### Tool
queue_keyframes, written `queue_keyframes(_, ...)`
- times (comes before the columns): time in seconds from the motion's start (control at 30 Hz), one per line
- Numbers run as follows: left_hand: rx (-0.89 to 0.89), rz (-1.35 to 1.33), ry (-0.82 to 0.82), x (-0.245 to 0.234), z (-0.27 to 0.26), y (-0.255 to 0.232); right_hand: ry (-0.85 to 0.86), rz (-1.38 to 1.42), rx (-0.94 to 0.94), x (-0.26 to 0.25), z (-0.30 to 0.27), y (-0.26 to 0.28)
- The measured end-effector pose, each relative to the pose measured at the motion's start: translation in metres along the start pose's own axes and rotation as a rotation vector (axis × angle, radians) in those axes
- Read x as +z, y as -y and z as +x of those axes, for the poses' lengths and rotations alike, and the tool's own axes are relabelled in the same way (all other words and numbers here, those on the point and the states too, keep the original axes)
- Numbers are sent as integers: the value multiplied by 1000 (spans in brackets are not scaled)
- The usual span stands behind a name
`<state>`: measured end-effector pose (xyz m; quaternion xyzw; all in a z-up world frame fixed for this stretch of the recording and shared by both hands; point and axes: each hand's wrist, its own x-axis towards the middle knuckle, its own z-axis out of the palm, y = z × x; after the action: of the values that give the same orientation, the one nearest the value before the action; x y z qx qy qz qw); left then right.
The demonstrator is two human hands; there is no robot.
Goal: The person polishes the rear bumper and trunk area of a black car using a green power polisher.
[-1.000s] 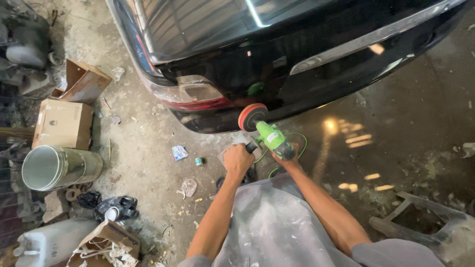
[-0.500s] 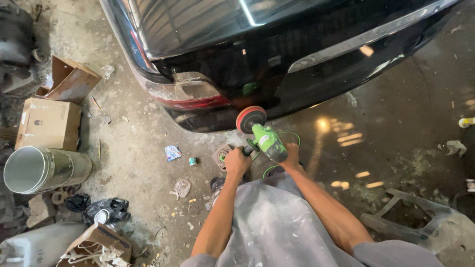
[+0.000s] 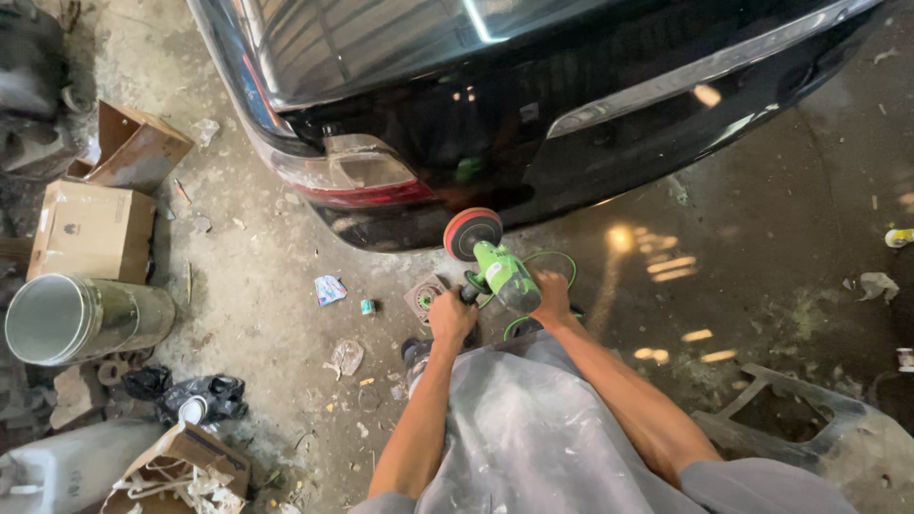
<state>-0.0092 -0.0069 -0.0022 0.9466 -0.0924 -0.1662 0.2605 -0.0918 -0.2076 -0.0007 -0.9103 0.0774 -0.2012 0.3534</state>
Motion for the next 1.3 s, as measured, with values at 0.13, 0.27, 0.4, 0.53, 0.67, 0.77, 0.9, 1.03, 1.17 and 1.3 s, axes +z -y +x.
queue_keyframes(0.13, 6, -52, -41, 4, 3, 9, 25, 40, -35, -6, 10, 11)
queue_keyframes(0.27, -48, -42, -18, 0, -2, 16, 46, 24, -108, -10, 20, 24)
queue_keyframes(0.4, -3, -28, -53, -1, -3, 5, 10, 92, -71, 0, 7, 2)
queue_keyframes(0.53, 27, 29, -21, 7, 4, -17, 20, 2, 13, 15, -14, -56)
queue_keyframes(0.67, 88, 102, 8, 12, 8, -39, -111, -65, 50, 26, -32, -87)
queue_keyframes(0.77, 148, 170, 14, 13, 11, -43, -65, -199, 82, 20, -29, -82)
queue_keyframes(0.9, 40, 96, -15, 4, 3, -29, -67, 89, -68, 16, -18, -61)
queue_keyframes(1.03, 19, 78, -68, -7, 1, -16, 13, 48, -123, 33, -5, -64)
queue_keyframes(1.17, 33, 94, -63, -7, 3, -26, -28, 44, -53, 34, -5, -71)
queue_keyframes(1.3, 41, 124, -1, 4, 8, -49, -77, 136, -55, 13, -15, -81)
